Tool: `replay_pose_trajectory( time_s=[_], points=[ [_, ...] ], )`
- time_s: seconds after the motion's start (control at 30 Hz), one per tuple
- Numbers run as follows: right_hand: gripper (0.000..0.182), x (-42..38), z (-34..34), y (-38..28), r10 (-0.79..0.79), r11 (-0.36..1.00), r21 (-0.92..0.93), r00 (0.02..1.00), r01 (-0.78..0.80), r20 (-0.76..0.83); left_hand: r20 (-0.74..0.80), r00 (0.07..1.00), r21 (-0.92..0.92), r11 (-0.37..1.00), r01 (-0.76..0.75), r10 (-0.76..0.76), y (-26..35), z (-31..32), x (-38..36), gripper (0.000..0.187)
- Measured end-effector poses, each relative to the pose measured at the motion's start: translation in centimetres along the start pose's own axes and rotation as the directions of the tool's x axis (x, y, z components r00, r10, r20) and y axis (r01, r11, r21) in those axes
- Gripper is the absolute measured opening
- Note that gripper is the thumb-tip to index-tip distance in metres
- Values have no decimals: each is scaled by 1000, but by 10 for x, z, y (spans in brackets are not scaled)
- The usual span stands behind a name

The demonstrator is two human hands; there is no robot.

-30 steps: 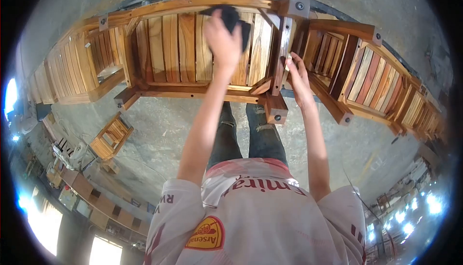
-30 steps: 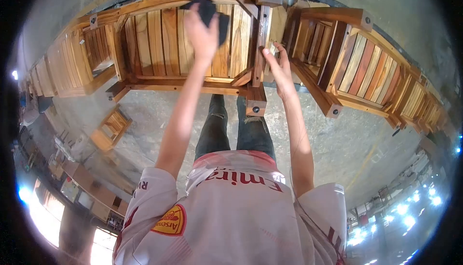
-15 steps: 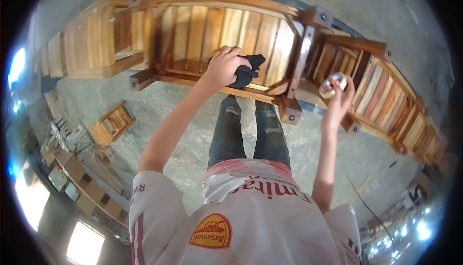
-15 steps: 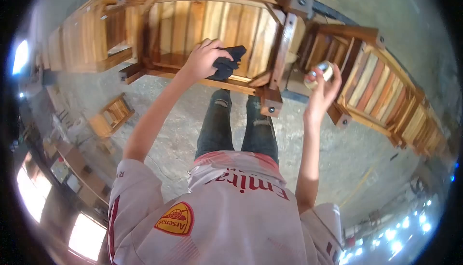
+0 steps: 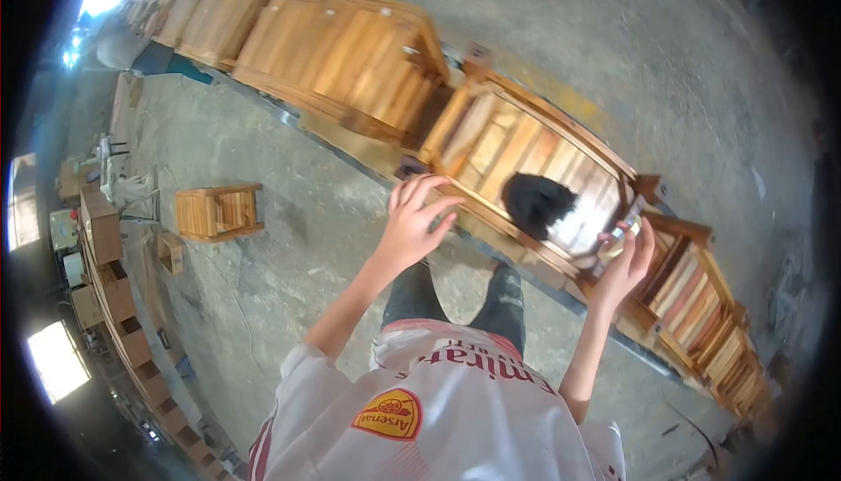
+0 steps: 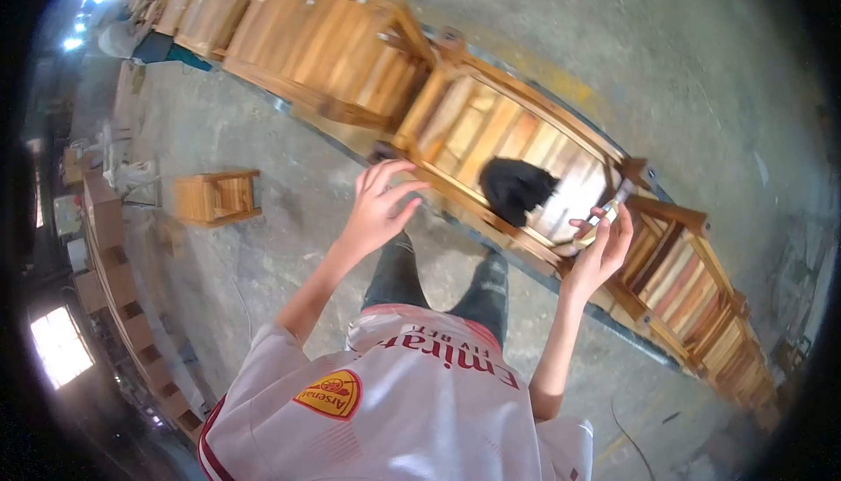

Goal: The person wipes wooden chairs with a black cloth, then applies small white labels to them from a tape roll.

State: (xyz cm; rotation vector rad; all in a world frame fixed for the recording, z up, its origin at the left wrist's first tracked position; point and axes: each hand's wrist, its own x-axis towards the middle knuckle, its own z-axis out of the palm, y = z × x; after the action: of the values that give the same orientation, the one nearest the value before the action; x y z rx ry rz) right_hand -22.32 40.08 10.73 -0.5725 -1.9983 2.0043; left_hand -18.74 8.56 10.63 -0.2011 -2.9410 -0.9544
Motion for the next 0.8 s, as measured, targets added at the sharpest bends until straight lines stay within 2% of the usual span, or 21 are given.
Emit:
replay_pose_trajectory(
  time_s=[0.13, 0.2, 0.23, 0.27, 0.3, 0.33, 0.37, 0.43, 0.47, 0.5, 0.53, 0.57, 0.67, 0.7, 0.73, 0.77, 0.8],
  points=[
    [33, -53, 123, -22, 78, 996, 24, 993, -80, 93, -140, 985, 109, 987, 115, -99, -122, -79, -25, 26],
    [31, -84, 187, -21, 84, 996, 2, 988, -85, 129, -181, 979, 156, 981, 118, -89, -184, -115, -14, 26],
    [31, -100, 217, -24, 160, 986, 17, 975, -164, 156, -189, 981, 176, 980, 88, -55, -209, -126, -3, 25],
    [31, -116, 246, -25, 206, 978, 12, 966, -210, 158, -200, 979, 187, 979, 79, -41, -231, -134, 15, 25],
    [31, -133, 272, -34, 242, 967, 24, 942, -254, 233, -201, 979, 203, 977, 65, -24, -250, -141, 31, 24],
    [31, -150, 289, -25, 238, 961, 68, 925, -269, 296, -191, 981, 182, 983, 4, 32, -265, -145, 55, 25],
    [31, -167, 309, -29, 274, 952, 34, 899, -303, 342, -175, 980, 163, 985, -64, 92, -278, -146, 81, 25],
    [30, -201, 336, -33, 325, 909, 104, 841, -404, 432, -154, 971, 201, 968, -153, 186, -307, -134, 144, 34],
    [29, -212, 343, -34, 343, 917, 16, 810, -398, 475, -156, 964, 193, 964, -185, 216, -312, -130, 179, 39],
    [30, -225, 352, -28, 369, 895, 33, 781, -444, 504, -165, 956, 185, 960, -212, 243, -314, -126, 214, 44],
    [30, -234, 360, -28, 418, 865, 20, 742, -501, 524, -124, 955, 247, 941, -233, 269, -315, -119, 247, 50],
    [33, -240, 365, -21, 401, 884, -34, 719, -467, 568, -91, 952, 313, 916, -251, 292, -317, -116, 280, 57],
    [33, -252, 375, -11, 400, 871, -25, 676, -491, 619, -7, 974, 420, 884, -204, 228, -335, -100, 349, 71],
    [33, -252, 375, -12, 387, 873, -15, 674, -487, 629, 159, 983, 417, 897, -149, 89, -334, -101, 362, 76],
    [33, -249, 371, -17, 434, 852, -43, 658, -521, 615, 324, 944, 426, 900, -93, -56, -335, -104, 371, 82],
    [33, -246, 369, -16, 450, 840, -2, 695, -542, 560, 476, 855, 446, 894, -34, -205, -339, -107, 374, 88],
    [33, -244, 365, -15, 469, 827, 37, 723, -561, 507, 439, 886, 408, 911, -50, -148, -341, -105, 367, 94]
  ],
)
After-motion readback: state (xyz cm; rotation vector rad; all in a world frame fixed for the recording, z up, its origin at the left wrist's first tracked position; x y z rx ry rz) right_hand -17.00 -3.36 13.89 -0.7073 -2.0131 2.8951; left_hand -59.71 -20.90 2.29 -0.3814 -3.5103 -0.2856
